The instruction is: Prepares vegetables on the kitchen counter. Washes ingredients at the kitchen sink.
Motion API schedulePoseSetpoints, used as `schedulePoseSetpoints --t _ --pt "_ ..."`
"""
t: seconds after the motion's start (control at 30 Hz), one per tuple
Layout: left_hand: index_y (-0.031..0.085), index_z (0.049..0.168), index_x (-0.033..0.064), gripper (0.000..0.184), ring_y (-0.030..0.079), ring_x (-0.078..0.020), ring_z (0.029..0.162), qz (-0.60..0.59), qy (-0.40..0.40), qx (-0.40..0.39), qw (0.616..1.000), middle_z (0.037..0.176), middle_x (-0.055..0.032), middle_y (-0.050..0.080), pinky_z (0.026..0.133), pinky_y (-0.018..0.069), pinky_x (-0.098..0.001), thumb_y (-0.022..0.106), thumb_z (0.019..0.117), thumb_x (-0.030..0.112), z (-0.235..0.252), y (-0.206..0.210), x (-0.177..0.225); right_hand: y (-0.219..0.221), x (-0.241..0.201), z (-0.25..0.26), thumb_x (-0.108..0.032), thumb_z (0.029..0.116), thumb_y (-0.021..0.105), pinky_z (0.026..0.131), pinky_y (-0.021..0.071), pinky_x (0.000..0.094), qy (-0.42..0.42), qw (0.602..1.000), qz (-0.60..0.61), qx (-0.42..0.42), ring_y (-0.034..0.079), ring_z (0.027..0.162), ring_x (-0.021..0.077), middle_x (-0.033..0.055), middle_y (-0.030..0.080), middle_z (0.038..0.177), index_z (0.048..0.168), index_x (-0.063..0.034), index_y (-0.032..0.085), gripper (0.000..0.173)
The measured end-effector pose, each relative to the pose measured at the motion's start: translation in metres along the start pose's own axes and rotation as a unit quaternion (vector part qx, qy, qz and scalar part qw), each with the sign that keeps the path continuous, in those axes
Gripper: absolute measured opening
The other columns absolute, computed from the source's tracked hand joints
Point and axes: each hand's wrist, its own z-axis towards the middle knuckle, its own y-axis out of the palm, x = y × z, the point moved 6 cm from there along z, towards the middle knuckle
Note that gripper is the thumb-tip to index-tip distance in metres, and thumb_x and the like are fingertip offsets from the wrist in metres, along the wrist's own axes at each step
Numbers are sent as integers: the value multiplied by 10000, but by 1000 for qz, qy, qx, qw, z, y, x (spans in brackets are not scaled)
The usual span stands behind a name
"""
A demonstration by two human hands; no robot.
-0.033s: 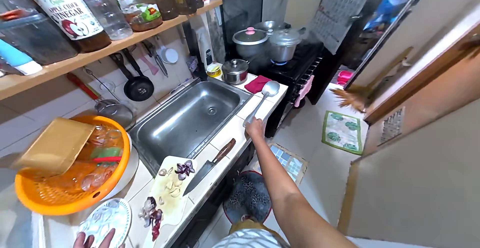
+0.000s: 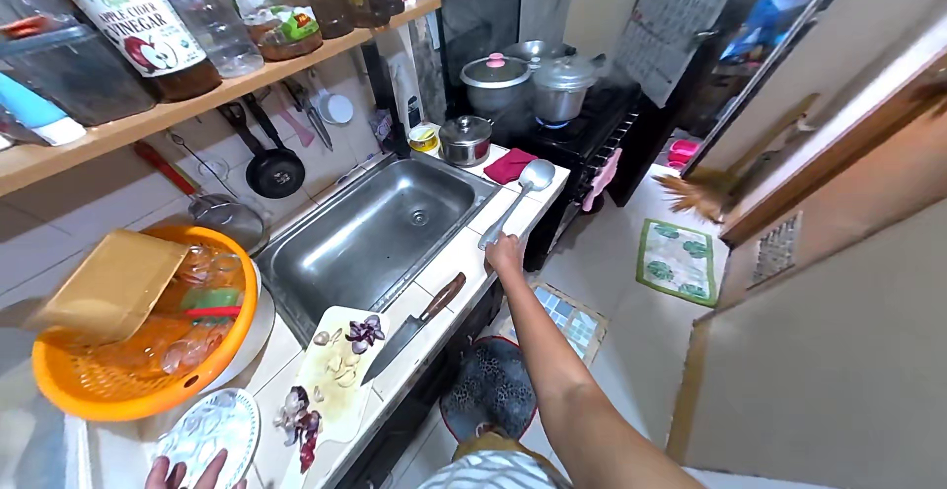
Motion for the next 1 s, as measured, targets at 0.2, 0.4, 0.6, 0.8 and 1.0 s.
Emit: schedulePoseSetpoints --t 0.2,0.4,0.6,0.8,1.0 --pt "611 1192 -231 357 409 -718 1256 5 -33 -3 999 1428 -573 265 1113 395 -542 585 906 -19 -8 4 -14 4 15 -29 -176 1024 593 1119 392 574 -71 997 32 10 484 1349 479 338 491 1444 1432 52 538 470" --pt "604 1206 -228 345 339 -712 1323 -13 -54 13 998 1461 -566 211 1145 345 -575 587 918 -39 -19 3 -31 1 -5 -103 -93 1007 583 1110 367 630 -221 966 81 105 454 1348 540 362 439 1483 1477 75 471 513" --pt "639 1237 -141 345 402 -609 1366 -22 -64 48 997 1490 -449 359 1120 356 -646 599 945 39 -20 16 -61 42 -55 -164 -41 959 589 1087 379 655 -470 882 2 27 515 1326 498 289 613 1342 1284 33 677 345" --pt "655 1277 -70 313 488 -488 1360 -42 -128 0 991 1454 -319 511 1127 388 -596 586 1010 78 -8 41 -74 98 -70 -169 -134 980 644 1183 200 699 -457 839 -215 -201 373 1462 471 277 510 1484 1463 -83 567 492" --pt "669 1259 -67 282 527 -443 1333 -38 -182 -78 979 1381 -286 587 1149 384 -534 531 1027 14 5 66 -73 118 -53 -157 -6 980 586 1158 201 720 -418 820 -317 -229 431 1410 477 273 559 1423 1457 -98 571 486"
